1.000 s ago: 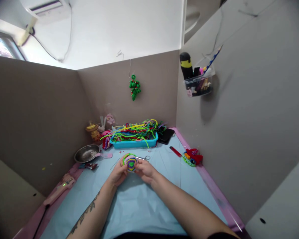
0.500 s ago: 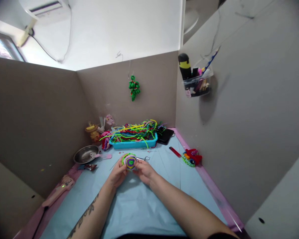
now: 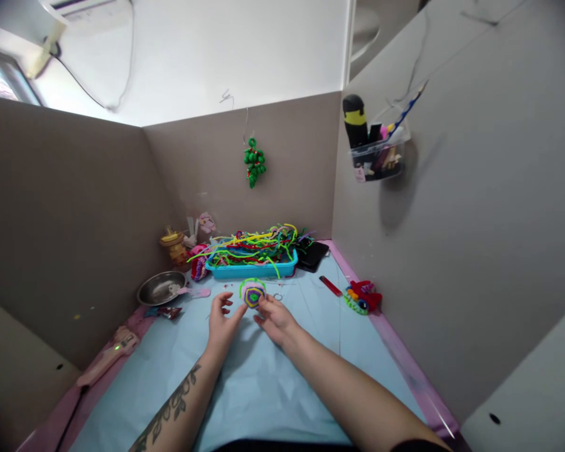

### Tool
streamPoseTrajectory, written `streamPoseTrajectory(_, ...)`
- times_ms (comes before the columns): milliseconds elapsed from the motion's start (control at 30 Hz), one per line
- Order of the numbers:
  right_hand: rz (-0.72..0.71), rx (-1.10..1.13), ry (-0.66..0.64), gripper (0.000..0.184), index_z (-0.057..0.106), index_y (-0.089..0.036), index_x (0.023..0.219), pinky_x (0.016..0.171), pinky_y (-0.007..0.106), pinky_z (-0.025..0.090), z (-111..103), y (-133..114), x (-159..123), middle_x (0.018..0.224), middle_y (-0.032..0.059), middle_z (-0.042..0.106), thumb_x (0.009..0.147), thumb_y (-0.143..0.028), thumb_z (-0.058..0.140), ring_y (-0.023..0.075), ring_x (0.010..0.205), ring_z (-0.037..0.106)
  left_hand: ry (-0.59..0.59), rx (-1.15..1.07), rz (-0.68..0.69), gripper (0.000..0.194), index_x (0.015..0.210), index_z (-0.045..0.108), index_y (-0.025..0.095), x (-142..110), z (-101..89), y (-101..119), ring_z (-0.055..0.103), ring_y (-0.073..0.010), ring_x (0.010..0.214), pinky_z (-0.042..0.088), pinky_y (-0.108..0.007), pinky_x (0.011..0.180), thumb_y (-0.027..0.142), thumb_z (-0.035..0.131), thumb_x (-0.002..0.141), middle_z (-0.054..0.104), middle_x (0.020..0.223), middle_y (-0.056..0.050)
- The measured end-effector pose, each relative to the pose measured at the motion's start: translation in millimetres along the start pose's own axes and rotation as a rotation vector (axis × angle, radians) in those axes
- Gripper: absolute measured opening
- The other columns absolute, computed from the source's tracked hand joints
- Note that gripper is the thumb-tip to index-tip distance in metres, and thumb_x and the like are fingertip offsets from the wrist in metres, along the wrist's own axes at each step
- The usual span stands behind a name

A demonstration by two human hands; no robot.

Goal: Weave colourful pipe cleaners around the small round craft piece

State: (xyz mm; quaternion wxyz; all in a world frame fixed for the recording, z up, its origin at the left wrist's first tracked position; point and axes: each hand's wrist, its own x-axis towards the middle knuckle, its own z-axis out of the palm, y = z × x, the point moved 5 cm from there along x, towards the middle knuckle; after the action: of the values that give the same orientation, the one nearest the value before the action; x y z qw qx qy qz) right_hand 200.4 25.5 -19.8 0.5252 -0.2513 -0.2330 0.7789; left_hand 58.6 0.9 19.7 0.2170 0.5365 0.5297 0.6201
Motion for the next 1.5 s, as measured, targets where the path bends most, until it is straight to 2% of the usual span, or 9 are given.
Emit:
streamPoseTrajectory(100, 0.02, 0.001, 0.016, 0.02, 0.061, -0.022, 0.081, 0.062, 0.027, 0.04, -1, -1, -1, 0.077, -0.0012, 0.067, 0.066, -0.027, 0.074, 0.0141, 0.069, 0.058, -0.111, -0.128, -0.063, 0.025, 0.085, 0.057, 0.017, 0, 5.0, -3, 0.058, -0.0166, 0.074, 0.045, -0.029, 0.069, 0.036, 0.066, 0.071, 0.06, 0.079, -0.004)
streamPoseTrajectory(167, 0.02, -0.017, 0.028, 0.018, 0.062, -0.021, 0.082, 0.061, 0.026, 0.04, -2, -3, -1, 0.079, -0.0002, 0.067, 0.067, -0.025, 0.072, 0.0144, 0.07, 0.058, -0.129, -0.154, -0.076, 0.024, 0.088, 0.057, 0.017, 0, 6.0, -3, 0.059, -0.016, 0.074, 0.046, -0.029, 0.069, 0.035, 0.063, 0.073, 0.062, 0.081, -0.004)
streamPoseTrajectory(333, -0.004, -0.122, -0.003, 0.021, 0.066, -0.019, 0.084, 0.06, 0.026, 0.038, -4, -9, 3, 0.077, 0.0019, 0.069, 0.065, -0.027, 0.07, 0.0157, 0.07, 0.059, -0.249, -0.313, -0.201, 0.044, 0.11, 0.05, 0.019, -1, 11.3, -5, 0.064, -0.0178, 0.077, 0.049, -0.029, 0.065, 0.036, 0.065, 0.073, 0.063, 0.106, -0.011)
streamPoseTrajectory(467, -0.013, -0.201, -0.05, 0.025, 0.068, -0.016, 0.081, 0.063, 0.027, 0.041, -2, -10, 3, 0.075, 0.0034, 0.069, 0.061, -0.031, 0.073, 0.0161, 0.068, 0.059, -0.378, -0.535, -0.314, 0.065, 0.124, 0.039, 0.019, -4, 19.5, -4, 0.063, -0.0205, 0.091, 0.049, -0.03, 0.073, 0.031, 0.071, 0.069, 0.063, 0.11, -0.014)
streamPoseTrajectory(667, -0.043, -0.3, -0.098, 0.031, 0.069, -0.014, 0.077, 0.066, 0.027, 0.041, 6, -9, -3, 0.075, 0.0044, 0.069, 0.058, -0.036, 0.078, 0.0157, 0.068, 0.059, -0.343, -0.54, -0.322, 0.065, 0.117, 0.045, 0.016, -6, 20.5, -7, 0.064, -0.015, 0.069, 0.048, -0.027, 0.068, 0.027, 0.077, 0.061, 0.066, 0.074, -0.002)
streamPoseTrajectory(867, -0.084, -0.414, -0.081, 0.031, 0.064, -0.014, 0.068, 0.06, 0.026, 0.037, 3, -10, -1, 0.064, 0.0013, 0.065, 0.059, -0.04, 0.078, 0.0135, 0.059, 0.055, -0.342, -0.562, -0.379, 0.073, 0.119, 0.044, 0.015, -3, 16.9, -11, 0.062, -0.0151, 0.06, 0.048, -0.028, 0.064, 0.028, 0.08, 0.056, 0.066, 0.066, 0.0)
streamPoseTrajectory(1067, -0.062, -0.403, -0.072, 0.031, 0.061, -0.015, 0.063, 0.059, 0.026, 0.036, 1, -7, 1, 0.058, -0.0003, 0.062, 0.056, -0.039, 0.078, 0.0133, 0.057, 0.054, -0.375, -0.537, -0.432, 0.075, 0.12, 0.048, 0.012, -3, 15.7, -9, 0.054, -0.0096, 0.046, 0.041, -0.02, 0.049, 0.027, 0.081, 0.055, 0.061, 0.054, 0.003)
streamPoseTrajectory(1300, -0.062, -0.332, -0.019, 0.029, 0.059, -0.016, 0.064, 0.06, 0.026, 0.038, -1, -11, 2, 0.062, -0.0008, 0.063, 0.056, -0.037, 0.077, 0.0131, 0.059, 0.055, -0.393, -0.645, -0.485, 0.066, 0.122, 0.048, 0.012, -5, 14.5, -3, 0.065, -0.0162, 0.068, 0.048, -0.026, 0.064, 0.029, 0.075, 0.064, 0.069, 0.079, -0.007)
streamPoseTrajectory(1500, -0.009, -0.282, -0.061, 0.03, 0.059, -0.014, 0.062, 0.057, 0.026, 0.037, 3, -7, 0, 0.06, 0.0006, 0.063, 0.054, -0.035, 0.079, 0.0125, 0.055, 0.054, -0.463, -0.716, -0.572, 0.065, 0.126, 0.045, 0.017, -6, 13.2, 0, 0.065, -0.0177, 0.062, 0.052, -0.03, 0.06, 0.028, 0.071, 0.068, 0.069, 0.076, -0.005)
